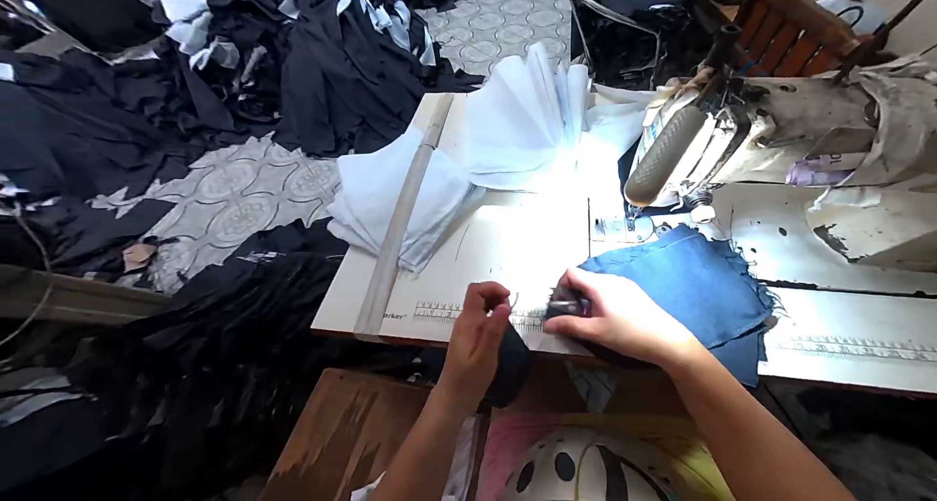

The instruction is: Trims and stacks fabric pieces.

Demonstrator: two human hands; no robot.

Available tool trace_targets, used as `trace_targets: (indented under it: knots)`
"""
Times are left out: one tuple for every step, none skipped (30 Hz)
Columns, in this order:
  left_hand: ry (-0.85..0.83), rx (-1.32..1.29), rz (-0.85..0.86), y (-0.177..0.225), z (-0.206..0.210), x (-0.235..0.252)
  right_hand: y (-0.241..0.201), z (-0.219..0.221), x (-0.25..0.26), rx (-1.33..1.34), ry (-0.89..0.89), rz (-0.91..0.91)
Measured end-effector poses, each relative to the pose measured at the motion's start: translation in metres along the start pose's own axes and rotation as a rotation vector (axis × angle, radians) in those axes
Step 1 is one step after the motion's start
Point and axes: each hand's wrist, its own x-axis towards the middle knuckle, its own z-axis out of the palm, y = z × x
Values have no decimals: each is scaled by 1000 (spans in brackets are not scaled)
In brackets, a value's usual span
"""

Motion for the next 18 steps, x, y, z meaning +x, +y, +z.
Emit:
trace_targets:
  knots:
    - [54, -170, -25, 5, 2, 1, -4, 9, -2, 142, 41, -77]
    - [120, -332, -24, 13, 6, 3, -12, 20, -2, 234, 60, -137]
    - [185, -476, 0, 20, 10, 6, -19, 31, -1, 278, 63, -180]
    - [241, -587, 41, 26, 14, 9, -27, 39, -2, 289, 63, -209]
    - [276, -647, 80, 28, 17, 9, -32, 44, -4, 300, 87, -245]
    - [263, -633, 112, 27, 20, 4, -37, 42, -9, 333, 133, -294]
    - [178, -536, 124, 21, 23, -9, -41, 34, -17, 394, 201, -361]
    - [46, -402, 113, 12, 26, -30, -44, 23, -26, 468, 282, -442]
    - [-91, -239, 75, 1, 29, -56, -46, 9, -37, 533, 367, -503]
    - [-198, -84, 9, -11, 31, -82, -46, -6, -49, 575, 455, -534]
    - [-279, 33, -61, -24, 29, -103, -45, -19, -61, 599, 543, -542]
    - [-315, 98, -140, -36, 24, -116, -41, -32, -73, 588, 628, -534]
    - [-295, 120, -206, -43, 13, -122, -35, -41, -82, 551, 704, -512]
    - [-219, 105, -235, -42, 0, -118, -26, -48, -89, 507, 760, -480]
    - [-139, 86, -202, -32, -15, -107, -16, -51, -95, 485, 823, -420]
    - [-76, 89, -104, -15, -28, -91, -5, -54, -99, 487, 892, -344]
    - [-42, 119, 48, 4, -40, -71, 6, -58, -102, 490, 951, -270]
    - [-20, 171, 203, 24, -48, -50, 18, -62, -105, 489, 991, -211]
